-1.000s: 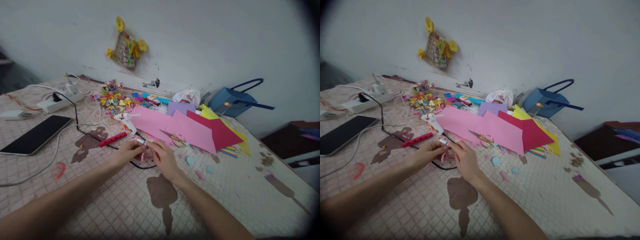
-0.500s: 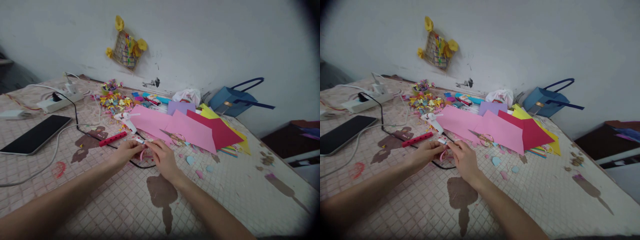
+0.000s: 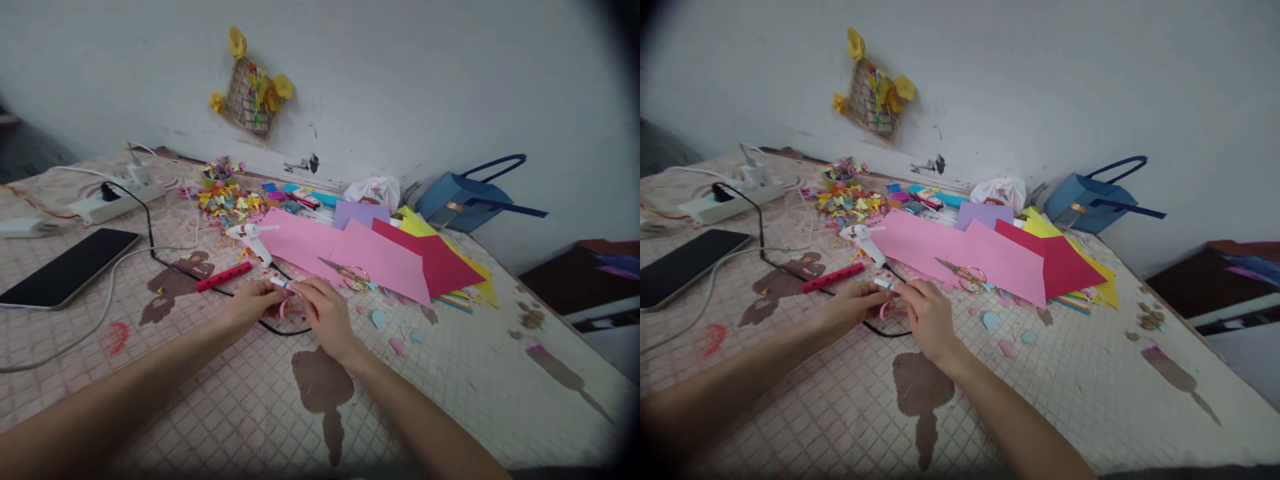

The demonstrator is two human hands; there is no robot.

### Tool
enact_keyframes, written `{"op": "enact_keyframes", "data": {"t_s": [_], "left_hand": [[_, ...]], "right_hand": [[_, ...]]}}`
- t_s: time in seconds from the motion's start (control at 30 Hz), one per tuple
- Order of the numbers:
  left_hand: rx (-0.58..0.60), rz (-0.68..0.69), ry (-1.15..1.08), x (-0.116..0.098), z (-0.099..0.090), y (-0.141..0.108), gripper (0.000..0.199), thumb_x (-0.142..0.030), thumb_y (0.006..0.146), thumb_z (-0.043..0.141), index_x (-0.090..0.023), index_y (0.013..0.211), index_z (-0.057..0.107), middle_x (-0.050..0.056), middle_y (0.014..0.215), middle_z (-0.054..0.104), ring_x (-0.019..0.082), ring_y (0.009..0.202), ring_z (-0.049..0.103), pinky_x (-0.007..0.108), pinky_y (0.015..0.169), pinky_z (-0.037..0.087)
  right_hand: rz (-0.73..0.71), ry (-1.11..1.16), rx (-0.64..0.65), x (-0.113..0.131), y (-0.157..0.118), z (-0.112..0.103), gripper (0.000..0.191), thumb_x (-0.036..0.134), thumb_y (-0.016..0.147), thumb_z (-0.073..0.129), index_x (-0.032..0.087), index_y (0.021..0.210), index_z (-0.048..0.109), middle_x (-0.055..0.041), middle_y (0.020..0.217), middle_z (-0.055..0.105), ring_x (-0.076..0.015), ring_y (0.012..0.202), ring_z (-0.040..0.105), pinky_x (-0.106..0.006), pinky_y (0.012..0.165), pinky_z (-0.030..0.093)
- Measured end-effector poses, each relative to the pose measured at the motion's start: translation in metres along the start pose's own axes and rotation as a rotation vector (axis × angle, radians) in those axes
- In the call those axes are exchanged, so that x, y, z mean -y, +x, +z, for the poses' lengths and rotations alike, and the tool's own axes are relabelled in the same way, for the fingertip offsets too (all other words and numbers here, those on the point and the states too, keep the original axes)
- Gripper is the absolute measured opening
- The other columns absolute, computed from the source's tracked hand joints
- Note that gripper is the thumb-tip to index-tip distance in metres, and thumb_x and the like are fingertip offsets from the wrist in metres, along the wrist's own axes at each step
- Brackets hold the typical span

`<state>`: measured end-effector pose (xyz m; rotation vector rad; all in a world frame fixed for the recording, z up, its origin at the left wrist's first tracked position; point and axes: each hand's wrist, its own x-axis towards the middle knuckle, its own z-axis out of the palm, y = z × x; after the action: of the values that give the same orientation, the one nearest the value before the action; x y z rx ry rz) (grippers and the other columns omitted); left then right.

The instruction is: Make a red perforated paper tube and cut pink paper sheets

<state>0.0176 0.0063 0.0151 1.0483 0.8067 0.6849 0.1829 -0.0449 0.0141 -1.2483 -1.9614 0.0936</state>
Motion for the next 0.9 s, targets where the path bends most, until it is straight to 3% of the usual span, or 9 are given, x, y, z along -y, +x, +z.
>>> {"op": "enact_keyframes", "data": {"t_s": [0.37, 0.9], "left_hand": [[0.029, -0.031, -0.067, 0.0027, -0.0011, 0.0012, 0.022, -0.032, 0.071, 0.073, -0.012, 0.066, 0.065, 0.001, 0.062, 0.064, 0.009, 0.054, 0.054, 0.021, 0.056, 0.045], [0.071, -0.048, -0.117, 0.0026, -0.0035, 0.0024, 0.019, -0.028, 0.072, 0.076, -0.012, 0.07, 0.066, 0.003, 0.067, 0.067, 0.01, 0.06, 0.059, 0.023, 0.064, 0.05]], "right_hand": [[-0.038, -0.096, -0.005, 0.0018, -0.0025, 0.0031, 0.036, 0.007, 0.09, 0.045, 0.022, 0.117, 0.065, -0.0094, 0.101, 0.065, -0.0215, 0.095, 0.059, -0.034, 0.081, 0.051], [0.003, -0.057, 0.004, -0.0016, -0.0029, 0.0052, 0.038, 0.006, 0.09, 0.045, 0.024, 0.117, 0.064, -0.0076, 0.101, 0.064, -0.0201, 0.093, 0.06, -0.033, 0.081, 0.051]]}}
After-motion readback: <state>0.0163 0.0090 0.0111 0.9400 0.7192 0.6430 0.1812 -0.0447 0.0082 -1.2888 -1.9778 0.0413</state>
